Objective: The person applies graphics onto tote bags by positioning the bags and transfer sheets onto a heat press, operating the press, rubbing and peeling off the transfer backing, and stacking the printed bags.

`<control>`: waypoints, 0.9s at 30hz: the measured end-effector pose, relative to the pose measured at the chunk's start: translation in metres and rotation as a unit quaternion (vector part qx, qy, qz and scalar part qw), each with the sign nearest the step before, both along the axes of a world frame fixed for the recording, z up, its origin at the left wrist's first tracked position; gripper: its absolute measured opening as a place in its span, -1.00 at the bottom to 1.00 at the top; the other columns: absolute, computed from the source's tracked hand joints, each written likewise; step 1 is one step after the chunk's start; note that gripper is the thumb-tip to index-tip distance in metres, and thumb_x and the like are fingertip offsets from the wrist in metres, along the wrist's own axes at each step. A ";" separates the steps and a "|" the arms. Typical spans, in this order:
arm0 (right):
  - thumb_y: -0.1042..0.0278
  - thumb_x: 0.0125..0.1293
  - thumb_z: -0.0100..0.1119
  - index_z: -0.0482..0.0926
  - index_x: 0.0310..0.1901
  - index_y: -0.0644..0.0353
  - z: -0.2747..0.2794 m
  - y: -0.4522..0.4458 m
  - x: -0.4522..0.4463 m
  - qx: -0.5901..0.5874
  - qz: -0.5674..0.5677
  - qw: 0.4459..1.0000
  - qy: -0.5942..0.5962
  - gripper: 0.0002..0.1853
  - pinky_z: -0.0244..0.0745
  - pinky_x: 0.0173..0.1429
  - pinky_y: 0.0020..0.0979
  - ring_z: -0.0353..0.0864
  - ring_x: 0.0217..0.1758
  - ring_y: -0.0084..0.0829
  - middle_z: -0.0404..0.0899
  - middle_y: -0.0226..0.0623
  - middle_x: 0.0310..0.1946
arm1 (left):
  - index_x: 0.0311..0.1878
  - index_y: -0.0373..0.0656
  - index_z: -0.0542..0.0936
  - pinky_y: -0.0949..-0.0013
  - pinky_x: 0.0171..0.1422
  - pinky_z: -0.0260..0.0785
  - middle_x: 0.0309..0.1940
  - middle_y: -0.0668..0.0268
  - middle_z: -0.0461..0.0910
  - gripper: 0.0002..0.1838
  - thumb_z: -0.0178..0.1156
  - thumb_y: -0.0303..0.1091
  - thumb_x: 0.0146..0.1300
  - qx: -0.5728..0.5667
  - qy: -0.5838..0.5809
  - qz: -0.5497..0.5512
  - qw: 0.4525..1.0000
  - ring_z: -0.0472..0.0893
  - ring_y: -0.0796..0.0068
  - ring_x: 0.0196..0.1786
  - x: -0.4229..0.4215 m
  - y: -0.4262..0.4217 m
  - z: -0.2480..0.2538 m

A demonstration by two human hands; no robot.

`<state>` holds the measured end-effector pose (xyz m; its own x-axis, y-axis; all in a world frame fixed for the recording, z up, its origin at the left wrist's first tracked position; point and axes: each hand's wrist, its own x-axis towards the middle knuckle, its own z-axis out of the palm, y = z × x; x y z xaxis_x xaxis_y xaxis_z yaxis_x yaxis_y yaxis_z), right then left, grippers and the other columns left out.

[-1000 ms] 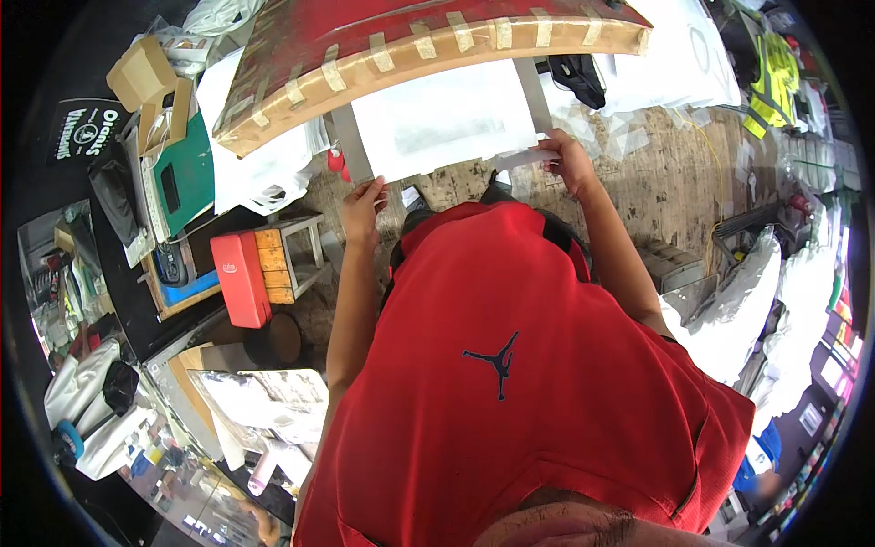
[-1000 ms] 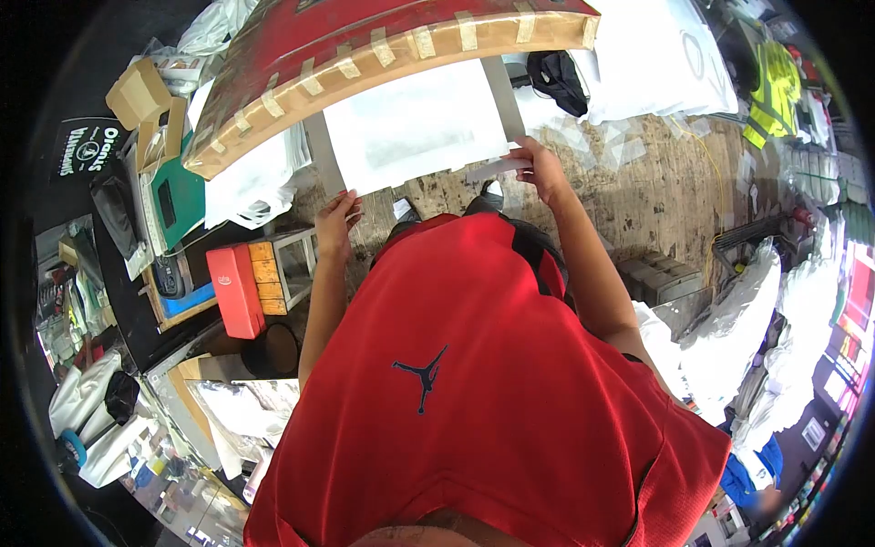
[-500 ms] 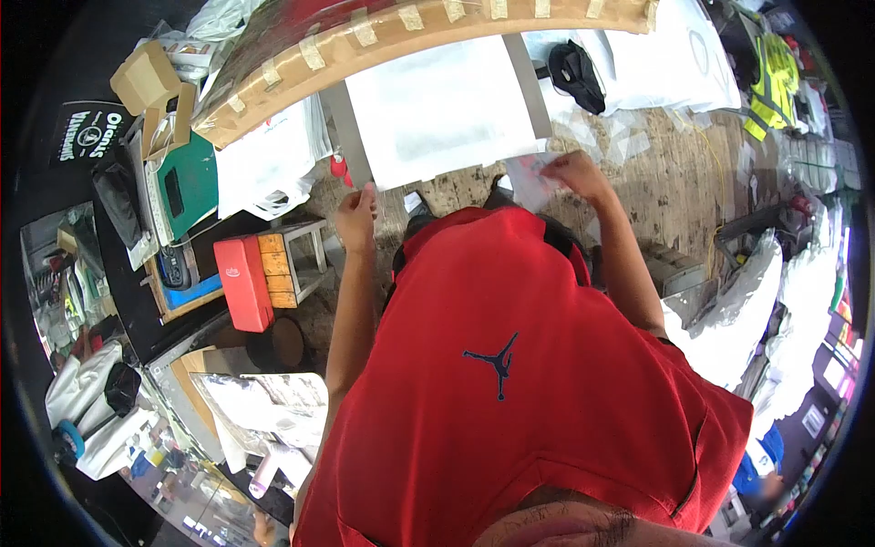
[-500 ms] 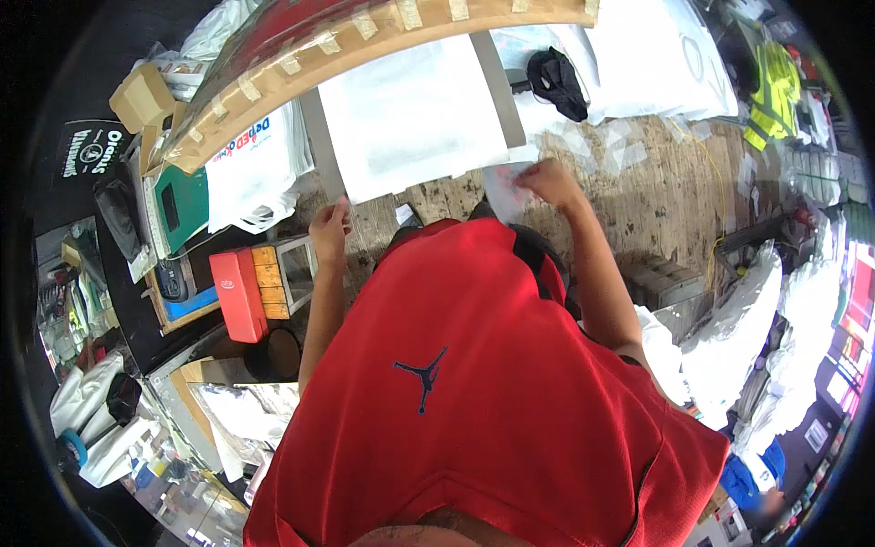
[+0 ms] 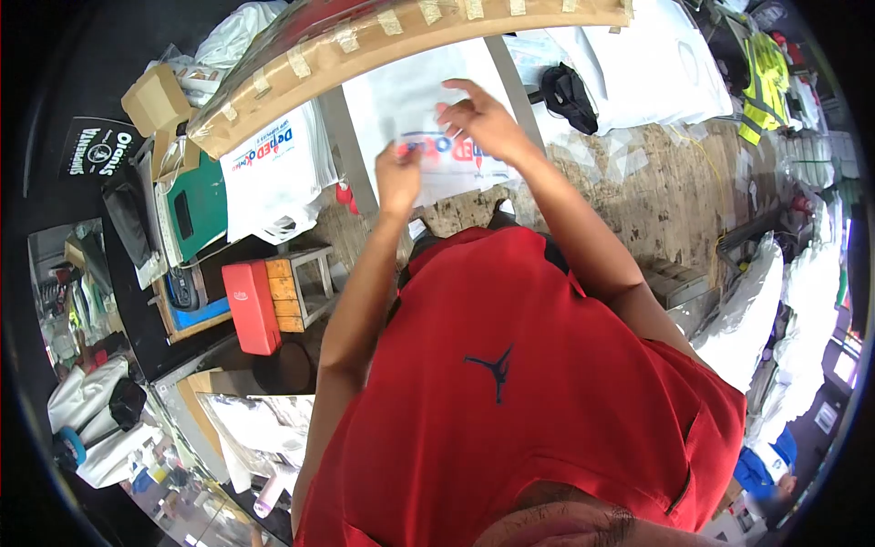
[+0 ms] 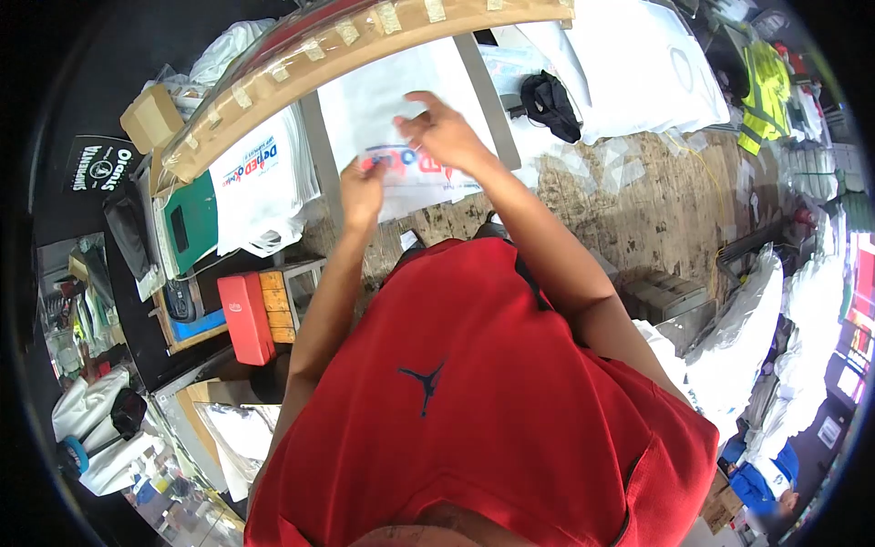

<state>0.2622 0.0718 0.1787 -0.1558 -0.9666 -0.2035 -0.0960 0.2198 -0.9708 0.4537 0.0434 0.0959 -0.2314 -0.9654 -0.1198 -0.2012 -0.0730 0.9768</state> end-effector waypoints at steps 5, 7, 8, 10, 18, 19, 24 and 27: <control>0.07 0.12 0.41 0.73 -0.17 0.15 -0.085 -0.054 -0.091 0.002 -0.141 0.927 0.348 -0.65 0.62 0.08 -0.21 0.73 -0.07 -0.08 0.74 -0.06 -0.20 | -0.14 -0.32 0.67 0.22 -0.07 0.52 -0.31 0.03 0.74 -0.75 0.34 -0.31 0.26 -0.102 -0.143 0.076 0.981 0.73 0.20 -0.24 0.028 -0.053 -0.048; 0.04 0.11 0.42 0.73 -0.18 0.19 -0.096 -0.069 -0.106 0.009 -0.139 0.915 0.378 -0.61 0.61 0.10 -0.20 0.73 -0.05 -0.06 0.73 -0.04 -0.17 | -0.17 -0.32 0.67 0.20 -0.09 0.52 -0.34 0.02 0.73 -0.71 0.35 -0.24 0.25 -0.079 -0.156 0.052 0.983 0.72 0.15 -0.26 0.030 -0.055 -0.032; 0.00 0.09 0.43 0.72 -0.18 0.23 -0.101 -0.074 -0.110 0.020 -0.136 0.903 0.406 -0.56 0.60 0.11 -0.20 0.72 -0.03 -0.04 0.73 -0.03 -0.15 | -0.21 -0.31 0.68 0.18 -0.10 0.52 -0.37 0.02 0.71 -0.67 0.37 -0.17 0.25 -0.055 -0.171 0.026 0.983 0.71 0.11 -0.27 0.031 -0.055 -0.022; -0.04 0.06 0.45 0.71 -0.19 0.30 -0.096 -0.082 -0.108 0.030 -0.123 0.897 0.423 -0.50 0.60 0.12 -0.19 0.71 -0.01 -0.01 0.72 0.01 -0.15 | -0.23 -0.30 0.69 0.17 -0.12 0.52 -0.39 0.05 0.71 -0.64 0.37 -0.12 0.24 -0.074 -0.295 0.038 0.952 0.71 0.11 -0.29 0.036 -0.068 -0.010; 0.00 -0.13 0.56 0.73 -0.39 0.21 -0.103 -0.096 -0.104 0.086 -0.126 0.894 0.422 -0.58 0.62 0.02 -0.21 0.75 -0.16 -0.08 0.74 -0.05 -0.31 | -0.35 -0.22 0.70 0.14 -0.11 0.53 -0.40 0.10 0.72 -0.58 0.49 0.02 0.07 -0.080 -0.340 0.149 0.925 0.71 0.09 -0.28 0.055 -0.136 -0.037; 0.00 -0.13 0.56 0.73 -0.39 0.21 -0.103 -0.097 -0.103 0.085 -0.126 0.894 0.422 -0.58 0.62 0.02 -0.21 0.75 -0.16 -0.08 0.74 -0.05 -0.31 | -0.35 -0.22 0.70 0.14 -0.11 0.53 -0.40 0.10 0.72 -0.58 0.49 0.02 0.07 -0.081 -0.340 0.149 0.925 0.71 0.09 -0.28 0.051 -0.138 -0.037; 0.11 -0.11 0.56 0.74 -0.40 0.16 -0.104 -0.097 -0.100 0.078 -0.142 0.895 0.416 -0.67 0.63 -0.01 -0.24 0.75 -0.18 -0.10 0.74 -0.08 -0.33 | -0.37 -0.17 0.73 0.11 -0.04 0.55 -0.34 0.04 0.73 -0.62 0.57 -0.06 -0.10 -0.113 -0.408 0.171 0.890 0.72 0.02 -0.23 0.041 -0.147 -0.047; 0.14 -0.05 0.49 0.73 -0.37 0.17 -0.105 -0.097 -0.104 0.095 -0.139 0.907 0.386 -0.71 0.63 0.07 -0.20 0.74 -0.11 -0.05 0.75 -0.10 -0.26 | -0.40 -0.16 0.73 0.11 -0.04 0.55 -0.31 0.04 0.73 -0.63 0.57 -0.06 -0.11 -0.085 -0.408 0.159 0.895 0.72 0.02 -0.21 0.041 -0.149 -0.046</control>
<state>0.1581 -0.0249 0.0739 -0.5553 -0.8270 -0.0883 -0.6463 0.4959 -0.5800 0.4944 -0.1057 0.0499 0.1561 -0.9872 0.0322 -0.8477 -0.1172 0.5174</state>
